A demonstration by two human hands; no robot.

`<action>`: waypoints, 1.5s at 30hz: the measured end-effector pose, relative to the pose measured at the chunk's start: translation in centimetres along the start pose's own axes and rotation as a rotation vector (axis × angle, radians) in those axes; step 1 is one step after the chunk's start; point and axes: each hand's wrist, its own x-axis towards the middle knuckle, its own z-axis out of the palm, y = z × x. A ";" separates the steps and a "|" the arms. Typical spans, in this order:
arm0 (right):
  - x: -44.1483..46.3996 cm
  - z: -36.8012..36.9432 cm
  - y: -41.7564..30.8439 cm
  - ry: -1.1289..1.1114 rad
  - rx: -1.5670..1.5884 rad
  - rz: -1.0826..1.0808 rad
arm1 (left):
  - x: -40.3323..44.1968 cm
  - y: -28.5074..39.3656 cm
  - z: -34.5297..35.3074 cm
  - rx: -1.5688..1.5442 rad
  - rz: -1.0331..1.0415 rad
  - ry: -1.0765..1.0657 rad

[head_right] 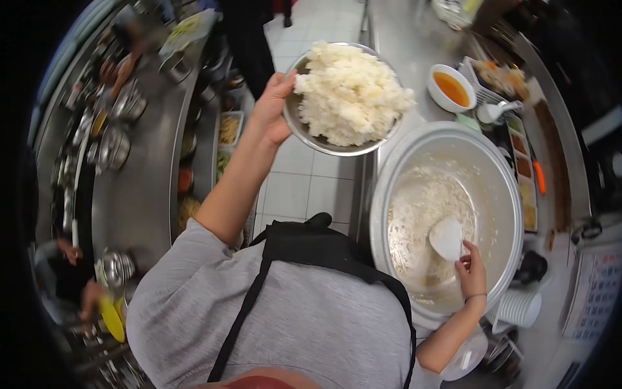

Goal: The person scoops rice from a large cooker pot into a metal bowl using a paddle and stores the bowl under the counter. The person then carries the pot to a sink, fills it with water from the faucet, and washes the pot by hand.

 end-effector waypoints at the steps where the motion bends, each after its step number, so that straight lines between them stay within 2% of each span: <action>1: 0.1 0.2 -0.5 -0.026 -0.007 -0.021 | 0.2 1.3 -2.4 0.061 0.035 0.017; 4: -0.3 0.7 -3.1 -0.116 0.032 0.026 | -1.0 4.3 -7.8 0.137 0.131 0.180; 6: -0.2 1.0 -4.0 -0.099 0.013 0.121 | -2.0 5.8 -11.2 0.174 0.163 0.271; 8: 0.7 0.8 -4.3 -0.102 -0.055 0.084 | -2.8 7.0 -14.0 0.203 0.192 0.360; 10: 1.0 -0.5 -7.3 -0.062 -0.257 -0.070 | -3.4 7.8 -16.5 0.176 0.225 0.514; 12: 2.7 -2.0 -12.2 -0.078 -0.251 -0.099 | -2.9 8.5 -19.6 0.177 0.248 0.560; 14: 4.9 -2.7 -18.2 -0.070 -0.290 -0.270 | -2.1 9.1 -21.6 0.169 0.278 0.603; 15: 6.4 -2.7 -20.9 -0.072 -0.297 -0.283 | -1.6 9.6 -22.4 0.152 0.294 0.628; 17: 9.6 -1.9 -26.2 -0.122 -0.292 -0.584 | -0.6 10.6 -23.8 0.128 0.321 0.667; 18: 11.2 -0.9 -28.9 -0.126 -0.296 -0.593 | 0.0 11.2 -24.5 0.123 0.329 0.673; 20: 14.9 1.2 -34.3 -0.309 -0.338 -0.803 | 1.7 12.5 -25.6 0.113 0.328 0.673; 21: 16.9 2.4 -36.8 -0.401 -0.341 -0.833 | 2.4 13.0 -26.6 0.092 0.346 0.605; 24: 24.4 7.5 -44.1 -0.713 -0.358 -0.984 | 5.7 15.0 -28.4 0.032 0.354 0.609; 26: 31.0 12.6 -47.8 -0.953 -0.328 -0.763 | 8.0 16.6 -29.0 0.019 0.347 0.648; 28: 36.9 19.0 -49.7 -0.849 -0.385 -0.884 | 10.3 18.1 -29.2 -0.025 0.347 0.611; 32: 40.9 30.9 -52.2 -1.080 0.297 -0.384 | 13.3 19.5 -30.2 -0.063 0.346 0.594; 35: 40.9 35.7 -53.3 -1.348 0.753 -0.188 | 15.8 20.2 -31.3 -0.111 0.352 0.609; 36: 41.4 36.6 -53.8 -1.367 0.741 -0.176 | 16.6 20.1 -31.4 -0.141 0.330 0.641; 39: 43.6 38.2 -56.2 -1.288 1.063 -0.176 | 19.6 20.0 -31.1 -0.155 0.386 0.659; 40: 44.5 38.3 -56.9 -1.307 1.052 -0.170 | 20.6 19.7 -31.1 -0.154 0.410 0.658; 42: 46.7 38.4 -58.7 -1.157 1.081 -0.326 | 22.5 19.4 -31.1 -0.157 0.450 0.696; 44: 48.6 38.0 -59.9 -1.164 1.053 -0.357 | 24.4 19.1 -30.8 -0.155 0.482 0.736; 45: 49.7 38.2 -60.1 -1.179 0.978 -0.443 | 25.1 18.9 -30.7 -0.175 0.510 0.740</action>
